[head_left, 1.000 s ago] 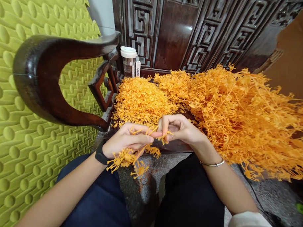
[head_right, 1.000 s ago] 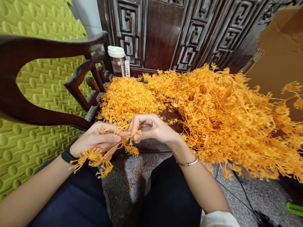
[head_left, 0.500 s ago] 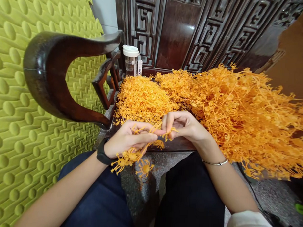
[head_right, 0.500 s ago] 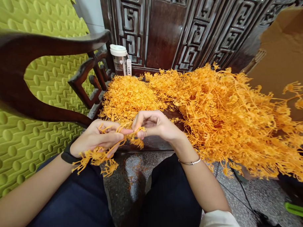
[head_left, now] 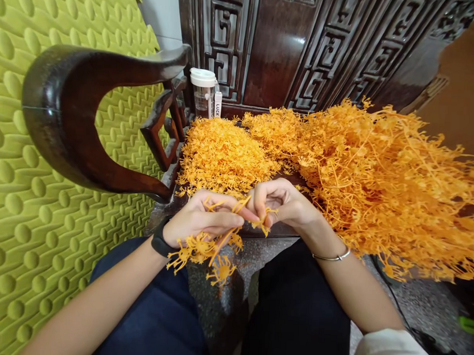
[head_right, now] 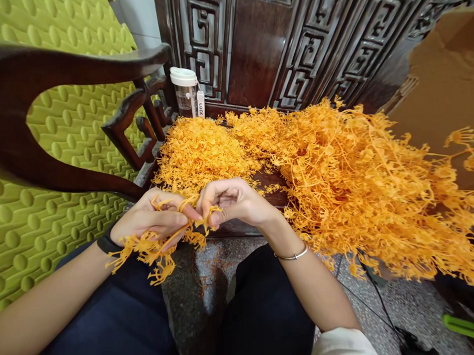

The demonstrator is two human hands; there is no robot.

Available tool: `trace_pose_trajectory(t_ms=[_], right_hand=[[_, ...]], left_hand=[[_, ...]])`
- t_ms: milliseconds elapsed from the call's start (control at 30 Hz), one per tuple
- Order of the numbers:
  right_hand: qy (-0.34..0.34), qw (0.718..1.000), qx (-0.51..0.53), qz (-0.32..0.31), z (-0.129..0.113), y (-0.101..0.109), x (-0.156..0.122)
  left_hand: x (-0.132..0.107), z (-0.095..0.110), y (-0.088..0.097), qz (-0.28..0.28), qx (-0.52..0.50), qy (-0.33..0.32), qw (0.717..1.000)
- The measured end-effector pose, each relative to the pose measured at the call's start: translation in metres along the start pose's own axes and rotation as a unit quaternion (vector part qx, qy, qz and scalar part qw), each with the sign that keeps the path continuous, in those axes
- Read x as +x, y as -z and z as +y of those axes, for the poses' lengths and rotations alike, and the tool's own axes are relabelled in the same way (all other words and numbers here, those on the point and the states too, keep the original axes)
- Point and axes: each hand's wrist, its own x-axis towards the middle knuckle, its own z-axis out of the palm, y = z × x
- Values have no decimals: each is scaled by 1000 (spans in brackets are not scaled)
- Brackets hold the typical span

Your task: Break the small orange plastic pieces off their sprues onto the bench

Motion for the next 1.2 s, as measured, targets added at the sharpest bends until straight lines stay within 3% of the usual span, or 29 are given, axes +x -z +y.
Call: trace_pose_trajectory(t_ms=[400,533,633,767,867,933,1033,1133,1200], right_hand=[[29,997,10,-64,5,-2,2],[105,990,45,-83,1,-1,2],[152,986,47,-41,-4,4,1],[155,988,5,25,-10,11,-2],[140,980,-77,121,-14,15,-3],[110,954,-182,214,-16,21,-3],[50,859,-390,327,-14,37,-3],[-46,740,-576,344,-6,56,-5],[-117,683,-647,316,-1,67,-7]], left_hand=[[1,-1,1,-72,-17,-8,997],[0,-2,0,-67,-50,6,996],[0,-4,0,-74,-69,7,995],[1,-6,0,-69,-96,-20,993],[2,-7,-1,-48,-108,-35,992],[3,-7,-1,-37,-114,-42,992],[5,-5,-2,-20,-129,-54,990],[7,-2,-2,3,-139,-62,988],[7,-1,-2,13,-141,-65,988]])
